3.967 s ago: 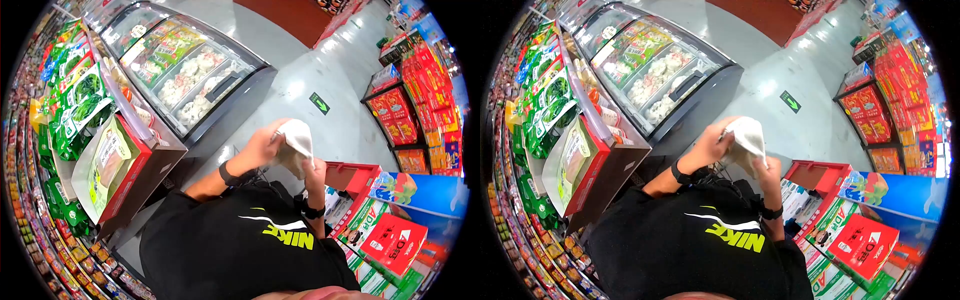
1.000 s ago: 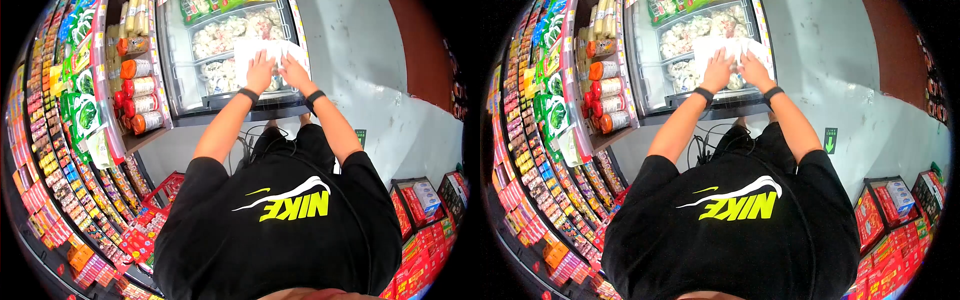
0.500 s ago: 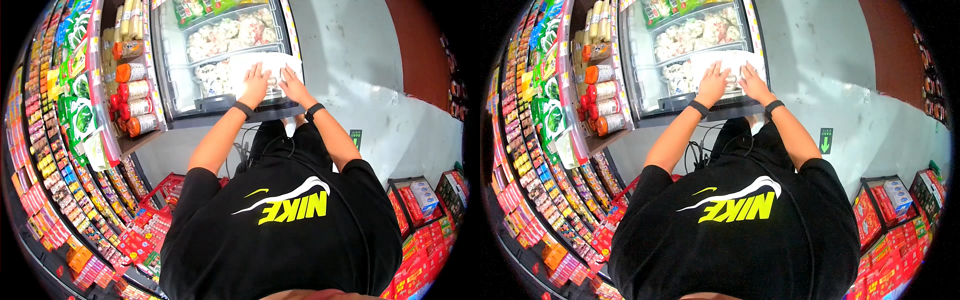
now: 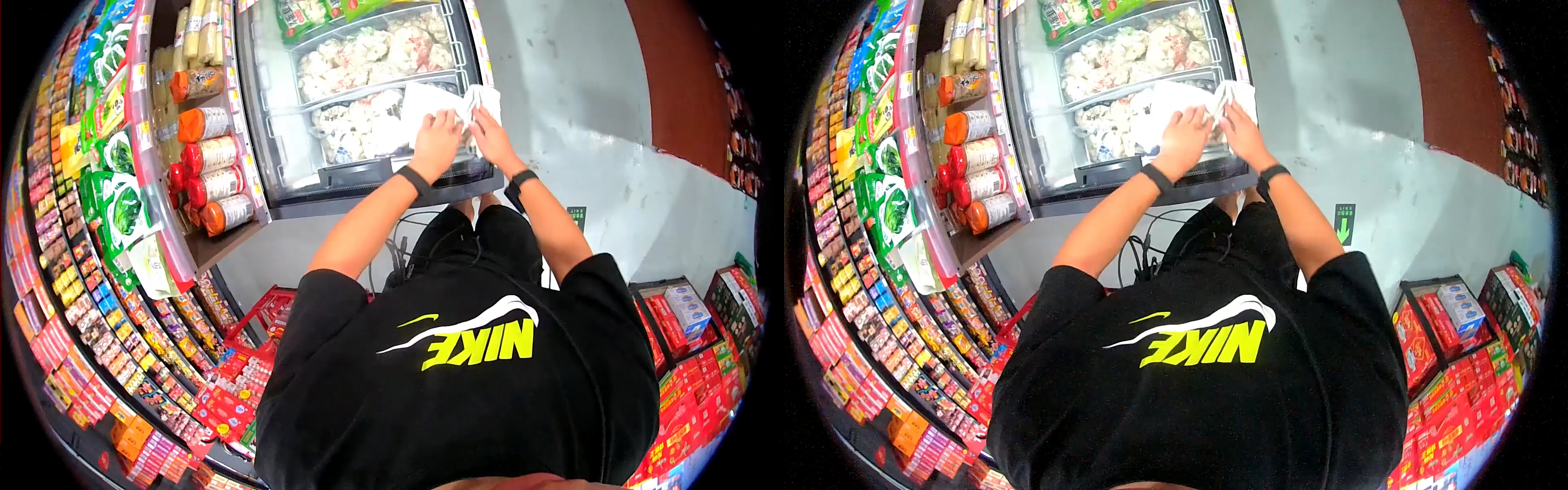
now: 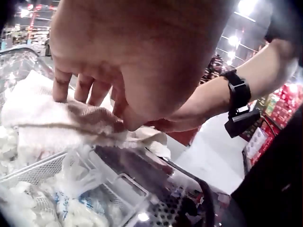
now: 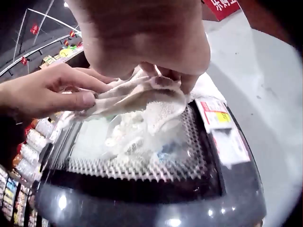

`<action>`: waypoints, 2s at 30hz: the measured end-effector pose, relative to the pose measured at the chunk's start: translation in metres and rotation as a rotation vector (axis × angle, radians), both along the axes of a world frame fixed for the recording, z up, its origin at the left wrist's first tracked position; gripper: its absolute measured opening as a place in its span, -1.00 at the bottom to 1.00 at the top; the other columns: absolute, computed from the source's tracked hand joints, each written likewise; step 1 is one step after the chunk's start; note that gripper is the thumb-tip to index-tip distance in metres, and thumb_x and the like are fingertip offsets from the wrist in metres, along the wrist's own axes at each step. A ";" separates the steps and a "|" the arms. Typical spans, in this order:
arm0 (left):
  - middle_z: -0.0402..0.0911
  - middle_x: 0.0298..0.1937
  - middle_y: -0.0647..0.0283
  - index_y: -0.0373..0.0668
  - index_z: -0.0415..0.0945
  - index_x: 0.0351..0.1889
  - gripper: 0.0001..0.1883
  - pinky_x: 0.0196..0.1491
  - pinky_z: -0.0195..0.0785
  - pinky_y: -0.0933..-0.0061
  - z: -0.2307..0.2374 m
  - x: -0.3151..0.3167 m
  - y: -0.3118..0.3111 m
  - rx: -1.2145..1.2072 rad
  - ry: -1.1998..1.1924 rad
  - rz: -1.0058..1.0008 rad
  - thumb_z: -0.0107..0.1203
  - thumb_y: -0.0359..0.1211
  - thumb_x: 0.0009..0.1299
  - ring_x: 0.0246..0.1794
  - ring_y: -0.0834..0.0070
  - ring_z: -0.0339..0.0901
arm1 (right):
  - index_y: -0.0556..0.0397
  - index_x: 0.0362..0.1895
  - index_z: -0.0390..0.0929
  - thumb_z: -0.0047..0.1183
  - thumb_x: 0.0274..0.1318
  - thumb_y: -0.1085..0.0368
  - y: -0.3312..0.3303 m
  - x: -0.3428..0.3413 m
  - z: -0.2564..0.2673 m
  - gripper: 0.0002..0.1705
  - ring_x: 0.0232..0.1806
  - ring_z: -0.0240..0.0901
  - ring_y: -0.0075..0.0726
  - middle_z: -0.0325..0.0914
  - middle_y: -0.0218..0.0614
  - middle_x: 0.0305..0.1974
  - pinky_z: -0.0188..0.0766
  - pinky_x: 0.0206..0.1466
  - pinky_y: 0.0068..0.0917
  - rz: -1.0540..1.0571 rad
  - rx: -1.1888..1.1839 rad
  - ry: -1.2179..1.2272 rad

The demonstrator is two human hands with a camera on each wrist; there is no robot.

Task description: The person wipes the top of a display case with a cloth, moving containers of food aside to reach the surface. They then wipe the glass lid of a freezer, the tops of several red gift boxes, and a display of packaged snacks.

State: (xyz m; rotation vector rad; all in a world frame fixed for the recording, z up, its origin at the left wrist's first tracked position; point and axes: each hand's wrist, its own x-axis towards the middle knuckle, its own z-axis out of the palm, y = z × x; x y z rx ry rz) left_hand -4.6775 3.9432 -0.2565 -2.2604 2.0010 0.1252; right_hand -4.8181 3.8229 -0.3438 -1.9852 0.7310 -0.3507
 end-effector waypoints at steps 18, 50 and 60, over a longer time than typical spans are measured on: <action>0.45 0.31 0.20 -0.07 0.54 0.15 -0.55 0.31 0.17 -0.09 0.007 0.010 0.005 -0.233 0.079 0.310 0.26 -0.22 0.29 0.40 0.20 0.29 | 0.17 0.50 0.25 -0.05 0.46 -0.05 0.008 0.004 0.029 -0.27 0.57 0.05 0.33 0.16 0.34 0.49 0.05 0.59 -0.15 0.176 0.066 0.205; -0.42 0.75 0.02 0.02 -0.27 0.71 0.30 0.49 -0.60 -0.58 -0.009 0.036 -0.060 0.115 0.167 0.955 0.32 0.25 0.16 0.71 -0.15 -0.55 | -0.18 0.61 0.10 -0.04 0.40 -0.07 -0.137 0.067 0.023 -0.21 0.66 -0.10 0.08 -0.14 -0.08 0.67 -0.02 0.54 0.37 0.833 0.094 0.268; -0.38 0.76 0.16 0.12 -0.20 0.71 0.31 0.48 -0.51 -0.60 -0.009 0.111 -0.114 0.050 0.161 0.921 0.38 0.23 0.08 0.73 -0.05 -0.49 | -0.32 0.68 -0.11 -0.12 0.44 -0.09 -0.177 0.131 0.032 -0.16 0.71 -0.27 -0.02 -0.42 -0.26 0.72 -0.27 0.60 0.38 0.778 0.137 0.418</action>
